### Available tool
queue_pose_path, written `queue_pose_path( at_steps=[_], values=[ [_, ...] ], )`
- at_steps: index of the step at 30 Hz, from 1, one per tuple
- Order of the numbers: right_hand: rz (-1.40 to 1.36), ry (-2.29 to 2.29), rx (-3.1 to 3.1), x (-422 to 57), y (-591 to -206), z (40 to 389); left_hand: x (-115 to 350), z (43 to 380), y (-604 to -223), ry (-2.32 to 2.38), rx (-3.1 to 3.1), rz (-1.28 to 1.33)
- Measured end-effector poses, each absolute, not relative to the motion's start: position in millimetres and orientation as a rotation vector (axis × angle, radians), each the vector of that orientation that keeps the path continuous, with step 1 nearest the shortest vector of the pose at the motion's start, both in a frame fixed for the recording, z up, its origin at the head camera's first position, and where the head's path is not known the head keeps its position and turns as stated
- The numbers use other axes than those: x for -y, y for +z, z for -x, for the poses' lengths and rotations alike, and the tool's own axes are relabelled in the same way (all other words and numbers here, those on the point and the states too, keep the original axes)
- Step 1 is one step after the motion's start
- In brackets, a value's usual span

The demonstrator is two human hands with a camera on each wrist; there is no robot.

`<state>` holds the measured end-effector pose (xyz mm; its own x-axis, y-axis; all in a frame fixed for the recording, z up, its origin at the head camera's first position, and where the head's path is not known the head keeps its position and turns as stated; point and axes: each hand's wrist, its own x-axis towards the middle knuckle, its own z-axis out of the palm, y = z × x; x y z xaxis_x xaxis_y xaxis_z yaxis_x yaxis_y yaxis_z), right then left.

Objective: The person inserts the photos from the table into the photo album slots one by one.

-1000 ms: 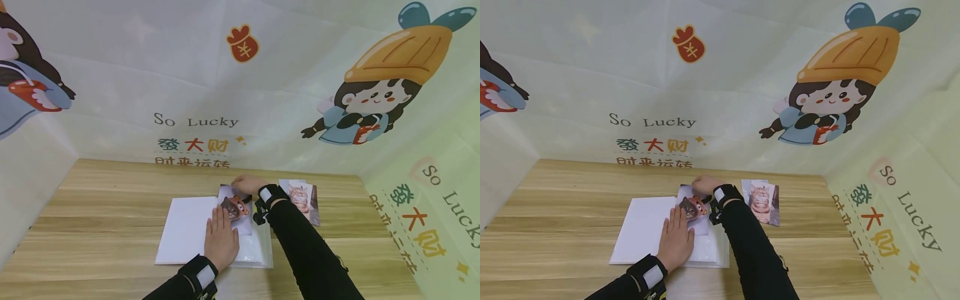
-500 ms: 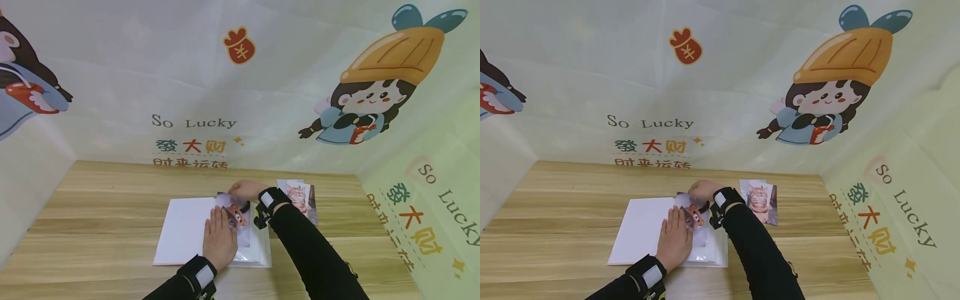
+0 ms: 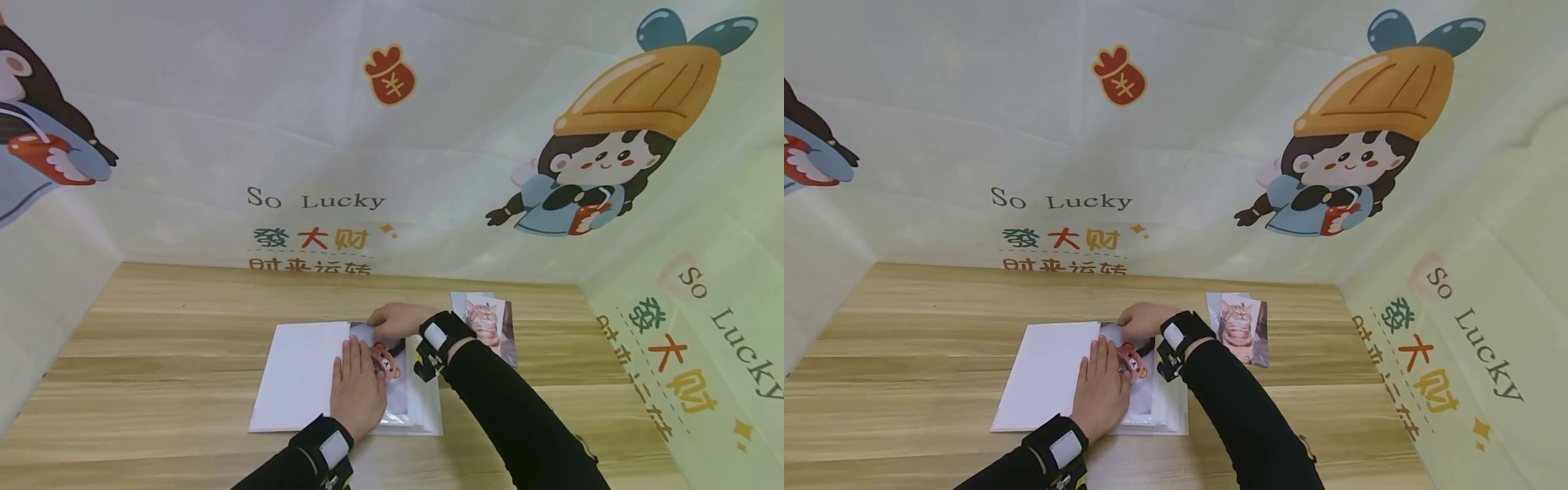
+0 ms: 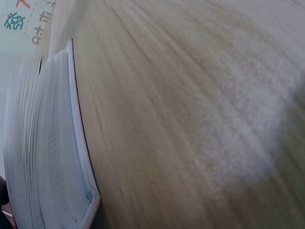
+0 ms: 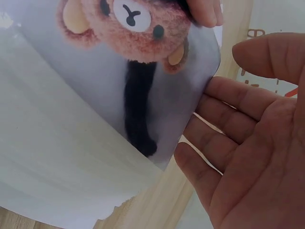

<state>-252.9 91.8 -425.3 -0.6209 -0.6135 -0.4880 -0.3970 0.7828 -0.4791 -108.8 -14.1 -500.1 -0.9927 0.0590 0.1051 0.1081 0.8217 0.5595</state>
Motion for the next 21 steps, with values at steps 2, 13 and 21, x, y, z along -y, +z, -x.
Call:
queue_pose_path(
  at_steps=[2, 13, 21],
  values=[
    [0.747, -0.432, -2.307, -92.6, -425.6, 250.9, 13.4, 108.5, -500.8, -0.909, 2.910, 0.135],
    [0.178, -1.303, -2.461, -120.1, -455.6, 221.1, 11.8, 108.4, -510.0, -1.034, 2.823, 0.138],
    [0.031, -1.657, -2.405, -131.5, -474.8, 184.0, 14.4, 108.7, -508.7, -1.058, 2.864, 0.129]
  ],
)
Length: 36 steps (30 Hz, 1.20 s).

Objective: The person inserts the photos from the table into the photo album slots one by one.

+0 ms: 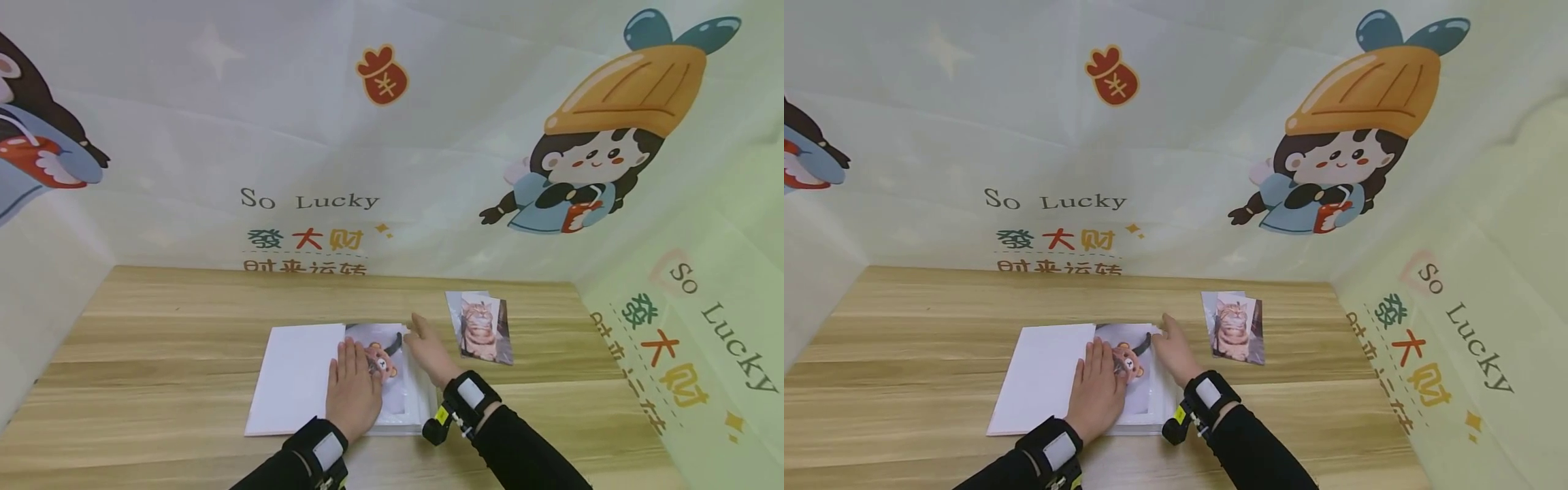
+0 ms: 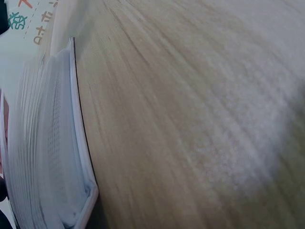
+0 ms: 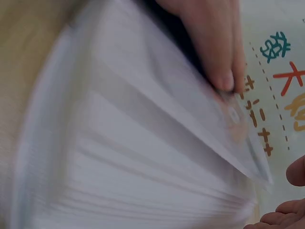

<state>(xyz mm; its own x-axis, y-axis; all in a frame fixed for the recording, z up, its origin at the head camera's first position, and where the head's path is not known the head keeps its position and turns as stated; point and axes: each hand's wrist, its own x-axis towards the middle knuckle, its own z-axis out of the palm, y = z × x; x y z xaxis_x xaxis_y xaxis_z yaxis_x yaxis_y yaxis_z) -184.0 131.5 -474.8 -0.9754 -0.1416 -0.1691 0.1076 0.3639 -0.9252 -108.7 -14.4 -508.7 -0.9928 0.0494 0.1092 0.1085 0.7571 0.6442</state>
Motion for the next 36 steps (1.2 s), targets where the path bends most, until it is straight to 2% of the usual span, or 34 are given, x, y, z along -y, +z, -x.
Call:
queue_pose_path(
  at_steps=[16, 23, 30, 36],
  values=[
    [0.176, -1.568, -2.432, -120.1, -467.7, 131.3, 16.1, 111.4, -511.6, -1.123, 2.883, 0.127],
    [0.150, -1.779, -2.316, -114.9, -462.4, 116.7, 15.2, 113.8, -512.4, -1.157, 2.866, 0.104],
    [0.167, -1.948, -2.091, -102.8, -447.7, 99.4, 21.9, 116.0, -493.3, -1.319, 2.833, 0.139],
    [0.332, -2.006, -1.930, -90.8, -438.4, 95.8, 38.5, 123.6, -451.6, -1.830, 2.672, 0.151]
  ],
)
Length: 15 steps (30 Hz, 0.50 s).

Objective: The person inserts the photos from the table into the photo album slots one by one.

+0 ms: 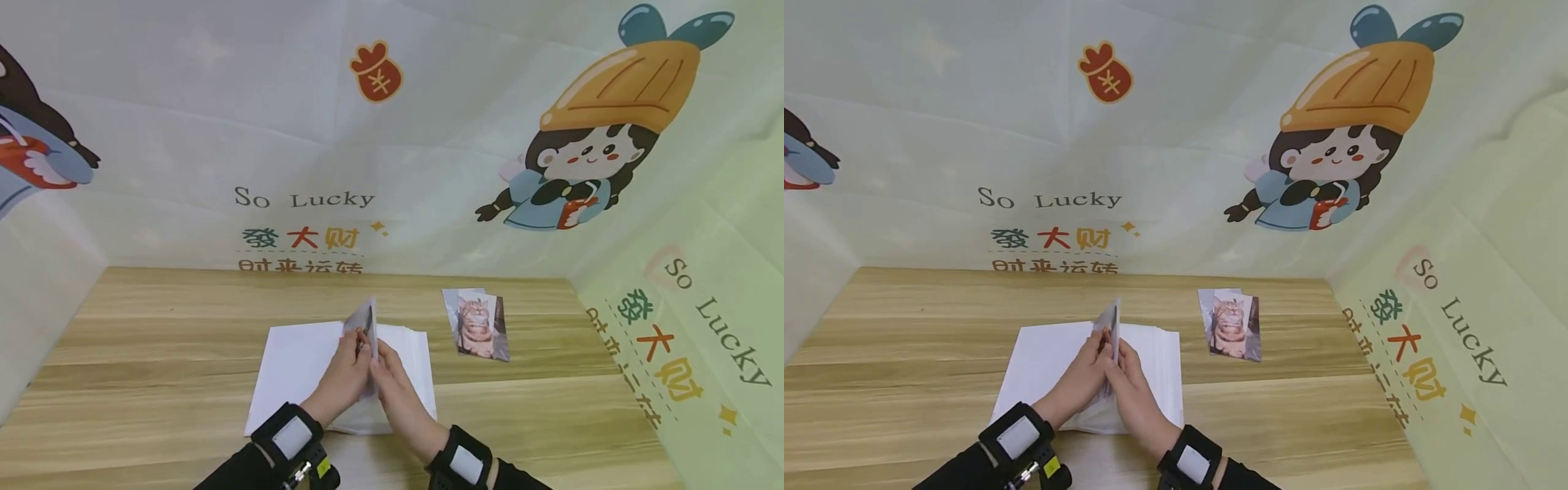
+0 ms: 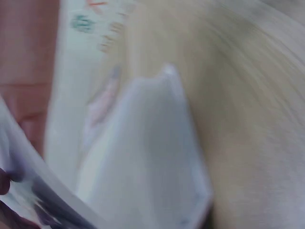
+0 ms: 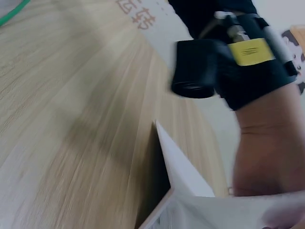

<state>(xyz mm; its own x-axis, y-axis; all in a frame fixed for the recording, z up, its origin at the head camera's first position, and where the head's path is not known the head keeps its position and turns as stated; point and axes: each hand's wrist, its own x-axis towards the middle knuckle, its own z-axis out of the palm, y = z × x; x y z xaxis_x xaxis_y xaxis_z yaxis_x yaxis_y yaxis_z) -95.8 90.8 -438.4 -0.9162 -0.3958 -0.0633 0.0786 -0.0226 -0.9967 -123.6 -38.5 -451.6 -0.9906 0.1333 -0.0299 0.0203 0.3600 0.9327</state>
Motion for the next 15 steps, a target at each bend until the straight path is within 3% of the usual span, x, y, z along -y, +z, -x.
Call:
queue_pose_path(
  at_steps=[7, 15],
  values=[
    [0.504, -1.891, -1.952, -71.5, -438.8, 92.8, 69.8, 131.7, -418.6, 1.723, -2.308, 0.036],
    [0.500, -1.636, -2.103, -49.9, -453.0, 79.5, 108.0, 139.8, -426.9, 1.562, -2.494, 0.139]
  ],
)
